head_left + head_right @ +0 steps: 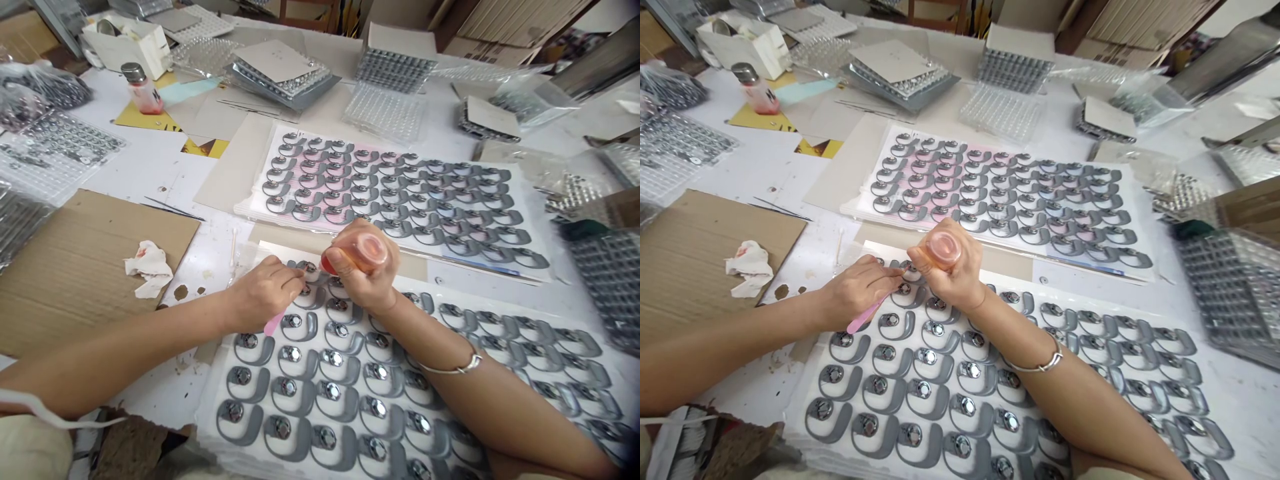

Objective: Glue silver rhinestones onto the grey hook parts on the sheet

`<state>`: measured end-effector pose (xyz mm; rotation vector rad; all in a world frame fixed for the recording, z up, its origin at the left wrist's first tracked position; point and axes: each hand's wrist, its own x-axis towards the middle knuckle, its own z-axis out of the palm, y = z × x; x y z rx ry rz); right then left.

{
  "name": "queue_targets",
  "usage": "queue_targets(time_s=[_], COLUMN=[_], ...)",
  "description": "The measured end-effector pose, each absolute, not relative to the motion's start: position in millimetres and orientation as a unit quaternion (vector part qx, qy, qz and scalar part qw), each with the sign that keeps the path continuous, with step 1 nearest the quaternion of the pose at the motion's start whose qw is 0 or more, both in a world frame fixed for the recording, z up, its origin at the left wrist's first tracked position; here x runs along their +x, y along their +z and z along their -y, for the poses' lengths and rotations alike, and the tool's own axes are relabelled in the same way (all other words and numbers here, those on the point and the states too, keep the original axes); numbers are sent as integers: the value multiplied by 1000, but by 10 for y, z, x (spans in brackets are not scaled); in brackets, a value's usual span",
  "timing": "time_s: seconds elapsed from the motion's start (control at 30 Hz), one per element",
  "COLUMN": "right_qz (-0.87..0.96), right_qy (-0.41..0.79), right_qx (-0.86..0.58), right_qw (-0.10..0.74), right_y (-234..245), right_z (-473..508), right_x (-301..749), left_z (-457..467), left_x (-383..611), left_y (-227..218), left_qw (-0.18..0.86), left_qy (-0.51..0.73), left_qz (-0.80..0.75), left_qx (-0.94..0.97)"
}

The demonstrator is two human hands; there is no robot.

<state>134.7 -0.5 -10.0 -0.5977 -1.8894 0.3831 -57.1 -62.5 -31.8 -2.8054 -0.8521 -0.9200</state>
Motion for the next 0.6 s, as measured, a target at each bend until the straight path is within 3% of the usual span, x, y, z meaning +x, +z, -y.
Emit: queue_targets(time_s=[0.6], right_qz=[777], right_qy=[188], right_qx=[-240], right_qw=[551], right_y=[-143], right_z=[12], right_x=[1318], left_z=[683], left_x=[-625], left_y=[-262], left_qw=[-13], left_qy=[-324], left_qz=[322], left_qx=[-890])
